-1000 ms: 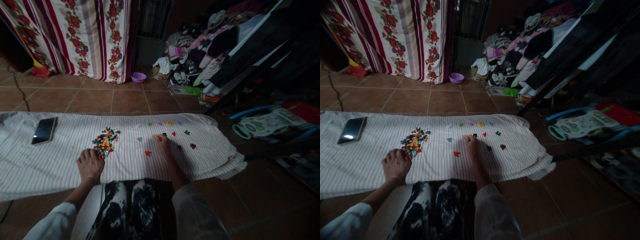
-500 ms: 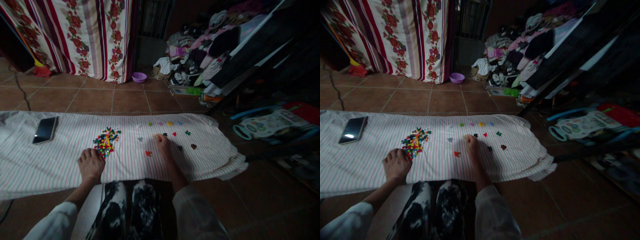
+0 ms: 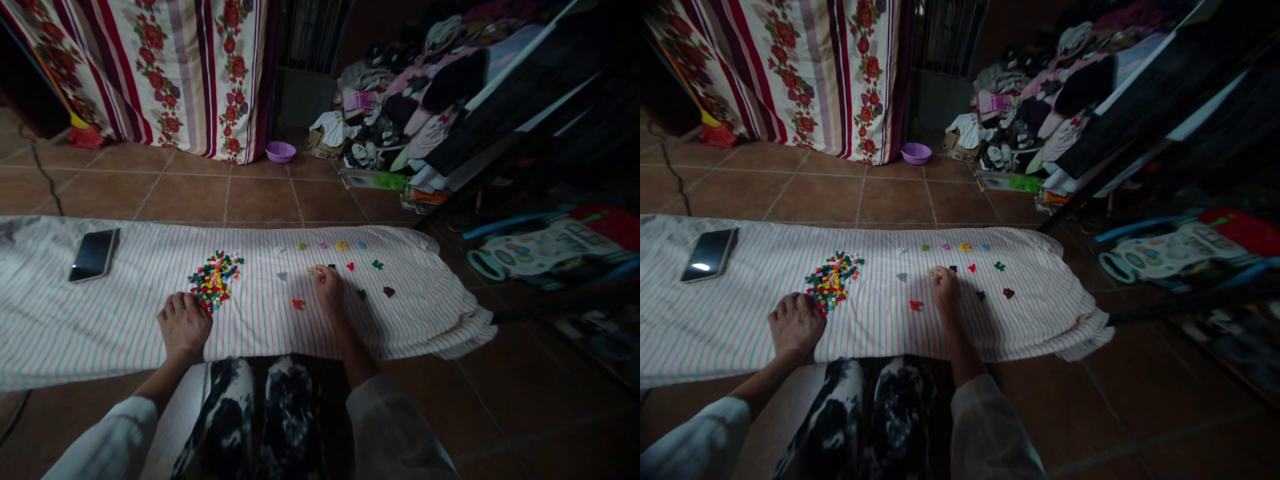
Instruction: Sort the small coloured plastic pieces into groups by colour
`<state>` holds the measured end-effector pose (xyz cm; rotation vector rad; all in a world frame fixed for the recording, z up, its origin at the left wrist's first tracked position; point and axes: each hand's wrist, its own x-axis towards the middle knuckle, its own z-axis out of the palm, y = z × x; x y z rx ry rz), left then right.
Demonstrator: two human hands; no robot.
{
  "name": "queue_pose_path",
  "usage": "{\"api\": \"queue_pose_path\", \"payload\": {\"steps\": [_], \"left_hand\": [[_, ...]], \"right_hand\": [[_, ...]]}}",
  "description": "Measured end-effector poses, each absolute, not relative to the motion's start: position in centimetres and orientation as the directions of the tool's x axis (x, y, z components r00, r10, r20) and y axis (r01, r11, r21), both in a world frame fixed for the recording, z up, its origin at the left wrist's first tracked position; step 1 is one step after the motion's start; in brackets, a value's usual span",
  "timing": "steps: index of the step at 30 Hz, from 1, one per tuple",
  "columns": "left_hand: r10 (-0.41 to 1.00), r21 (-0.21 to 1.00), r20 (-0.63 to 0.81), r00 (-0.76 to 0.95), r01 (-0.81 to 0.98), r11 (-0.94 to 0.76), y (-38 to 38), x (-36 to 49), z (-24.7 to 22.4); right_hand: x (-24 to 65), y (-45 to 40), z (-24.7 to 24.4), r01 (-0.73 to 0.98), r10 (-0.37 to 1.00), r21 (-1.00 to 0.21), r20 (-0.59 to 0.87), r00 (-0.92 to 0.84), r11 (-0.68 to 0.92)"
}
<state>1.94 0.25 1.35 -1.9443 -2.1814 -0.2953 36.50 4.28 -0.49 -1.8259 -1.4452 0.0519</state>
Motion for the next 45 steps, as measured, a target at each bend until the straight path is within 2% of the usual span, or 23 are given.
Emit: {"api": "queue_pose_path", "payload": {"steps": [3,8,16,22,29,40,45], "left_hand": [[0.952,0.019,0.288,-0.106,0.994,0.105,0.3,1.9,1.3],[0.957,0.059,0.266,-0.115,0.993,0.103,0.3,1.8,1.3],[0.961,0.070,0.254,-0.112,0.993,0.097,0.3,2.0,1.7],[0.953,0.091,0.278,-0.118,0.991,0.096,0.3,1.9,1.4],[0.955,0.052,0.276,-0.108,0.994,0.097,0.2,2.0,1.5],[0.951,0.030,0.293,-0.097,0.995,0.092,0.2,1.9,1.5],[0.952,0.025,0.290,-0.098,0.995,0.095,0.2,1.9,1.4]], "right_hand": [[35.4,4.0,0.7,0.794,0.823,-0.608,0.451,0.344,0.001],[31.5,3.8,2.2,0.755,0.856,-0.653,0.423,0.296,0.061],[24.3,3.6,2.1,0.724,0.958,-0.657,0.287,-0.017,0.209],[20.5,5.3,1.9,0.774,0.972,-0.589,0.179,-0.153,0.231],[18.4,6.7,1.8,0.849,0.986,-0.502,0.071,-0.151,0.166],[17.9,7.2,2.6,0.909,0.992,-0.398,0.017,-0.126,0.122],[17.9,6.9,2.6,0.910,0.991,-0.395,0.020,-0.129,0.126]]}}
